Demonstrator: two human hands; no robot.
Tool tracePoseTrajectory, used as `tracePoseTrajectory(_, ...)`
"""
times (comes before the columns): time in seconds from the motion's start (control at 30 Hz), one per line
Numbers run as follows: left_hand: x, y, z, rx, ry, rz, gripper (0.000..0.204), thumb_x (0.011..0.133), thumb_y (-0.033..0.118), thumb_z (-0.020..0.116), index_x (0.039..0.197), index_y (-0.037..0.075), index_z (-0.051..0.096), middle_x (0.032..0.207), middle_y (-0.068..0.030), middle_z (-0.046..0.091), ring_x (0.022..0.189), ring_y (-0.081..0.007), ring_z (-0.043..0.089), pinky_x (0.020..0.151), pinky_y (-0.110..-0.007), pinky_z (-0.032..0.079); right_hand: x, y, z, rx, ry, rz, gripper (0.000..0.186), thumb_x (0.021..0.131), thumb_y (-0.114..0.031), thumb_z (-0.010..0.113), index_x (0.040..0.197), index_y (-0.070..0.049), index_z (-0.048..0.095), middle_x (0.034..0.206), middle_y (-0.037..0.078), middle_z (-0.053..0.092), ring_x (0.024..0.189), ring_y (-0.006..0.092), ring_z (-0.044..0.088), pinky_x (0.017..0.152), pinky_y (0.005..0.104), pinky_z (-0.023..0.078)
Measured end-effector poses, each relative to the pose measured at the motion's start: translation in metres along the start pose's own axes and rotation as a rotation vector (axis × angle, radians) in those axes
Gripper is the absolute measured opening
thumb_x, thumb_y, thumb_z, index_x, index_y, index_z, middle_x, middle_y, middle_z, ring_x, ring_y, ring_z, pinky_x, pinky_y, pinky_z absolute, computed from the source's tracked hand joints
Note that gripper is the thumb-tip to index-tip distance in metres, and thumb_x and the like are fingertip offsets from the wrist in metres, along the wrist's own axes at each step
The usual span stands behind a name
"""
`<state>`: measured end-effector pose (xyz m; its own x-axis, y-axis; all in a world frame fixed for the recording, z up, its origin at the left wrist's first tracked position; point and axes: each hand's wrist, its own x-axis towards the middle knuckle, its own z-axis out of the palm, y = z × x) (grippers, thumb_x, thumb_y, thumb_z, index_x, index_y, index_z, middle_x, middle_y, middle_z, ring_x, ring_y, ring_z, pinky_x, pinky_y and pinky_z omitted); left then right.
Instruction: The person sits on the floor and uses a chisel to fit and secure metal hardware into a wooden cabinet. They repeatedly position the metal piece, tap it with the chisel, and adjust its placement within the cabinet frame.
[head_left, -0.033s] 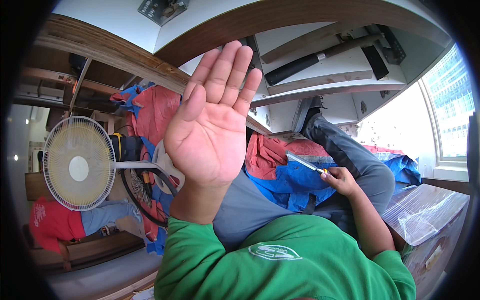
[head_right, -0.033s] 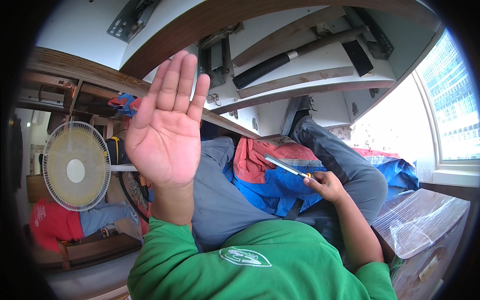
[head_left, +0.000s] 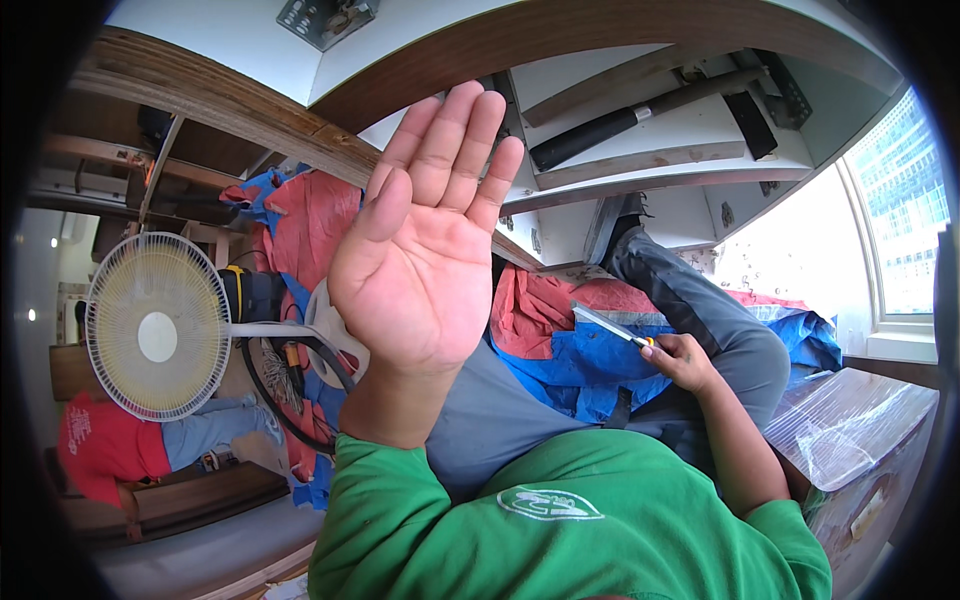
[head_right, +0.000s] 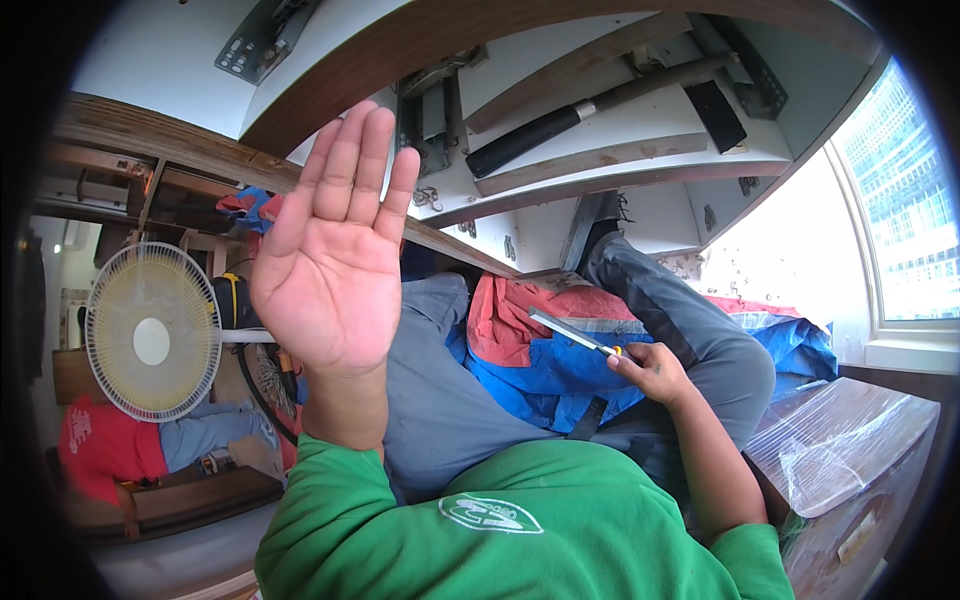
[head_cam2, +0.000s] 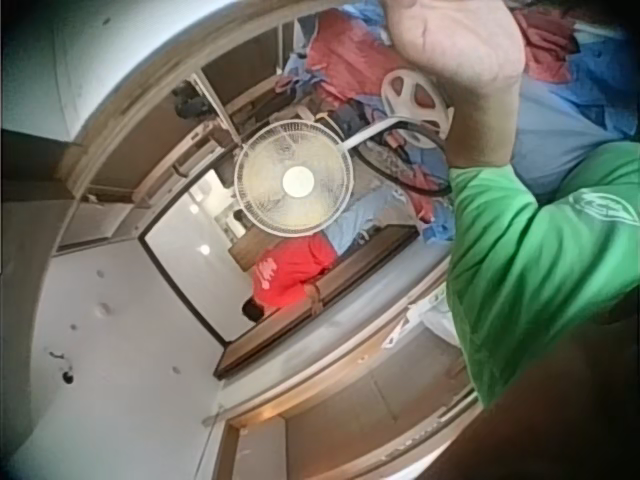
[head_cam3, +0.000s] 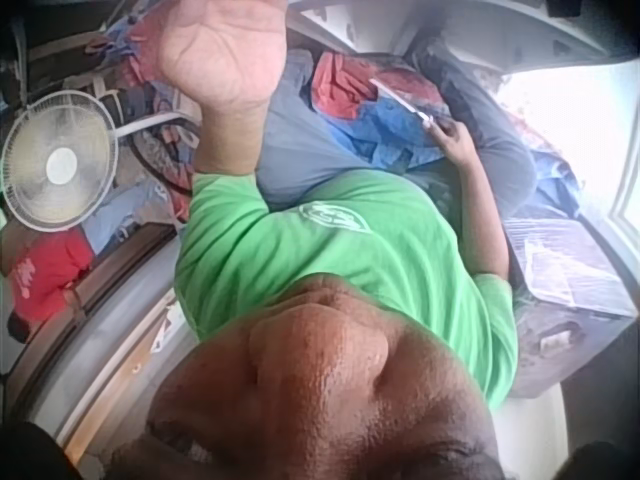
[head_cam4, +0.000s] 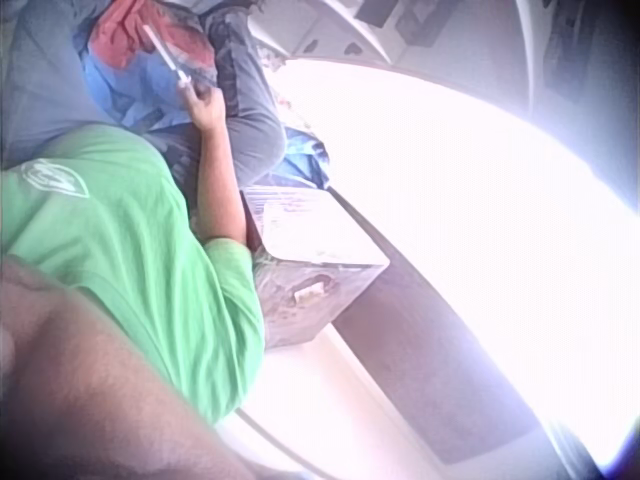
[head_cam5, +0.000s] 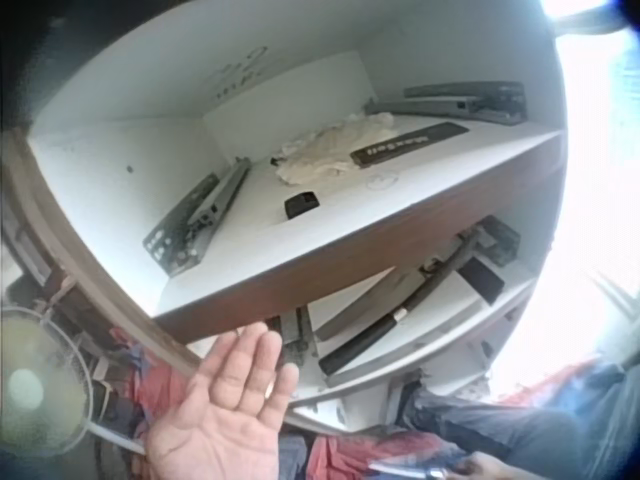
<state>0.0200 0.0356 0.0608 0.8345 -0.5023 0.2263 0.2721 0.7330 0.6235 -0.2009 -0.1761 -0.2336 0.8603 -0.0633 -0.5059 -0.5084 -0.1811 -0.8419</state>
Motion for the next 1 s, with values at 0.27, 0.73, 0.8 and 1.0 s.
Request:
tracePoseTrajectory(0.27,0.01,-0.002,-0.007,-0.032,-0.033,-0.026,0.051,0.103,0.02,0.043,0.148,-0.005,0.041,0.155,-0.0261,0.042,0.148,-0.0387,0.037,0.123,-0.054,0.028,0.007,0.002,-0.001,-0.034,0.012,-0.003,0.052,0.091,-0.048,0.071,0.079,0.002,0.068,0.06,0.005,0.048,0.059,0.0137,0.044,0.055,0.036,0.037)
tracePoseTrajectory(0.73,0.019,-0.004,-0.015,0.021,-0.103,-0.072,0.05,0.102,0.019,0.043,0.146,-0.004,0.045,0.151,-0.026,0.048,0.142,-0.0395,0.046,0.118,-0.053,0.036,0.006,0.0,0.0,-0.069,0.035,0.026,0.055,0.092,-0.05,0.07,0.078,0.003,0.067,0.06,0.007,0.049,0.059,0.0146,0.045,0.056,0.0367,0.038)
tracePoseTrajectory(0.8,0.019,-0.005,-0.013,0.028,-0.117,-0.08,0.05,0.103,0.02,0.043,0.147,-0.004,0.044,0.151,-0.0261,0.048,0.142,-0.0395,0.046,0.118,-0.053,0.036,0.007,0.001,0.0,-0.058,0.035,0.011,0.055,0.092,-0.051,0.069,0.078,0.003,0.067,0.06,0.007,0.049,0.059,0.0146,0.046,0.056,0.0367,0.038)
tracePoseTrajectory(1.0,0.019,-0.003,-0.019,0.032,-0.129,-0.053,0.049,0.104,0.021,0.041,0.145,-0.006,0.046,0.151,-0.0268,0.048,0.142,-0.0386,0.045,0.12,-0.053,0.035,0.008,0.004,0.0,-0.005,0.057,0.021,0.055,0.092,-0.049,0.07,0.077,0.003,0.066,0.061,0.006,0.049,0.06,0.0133,0.045,0.056,0.0366,0.038)
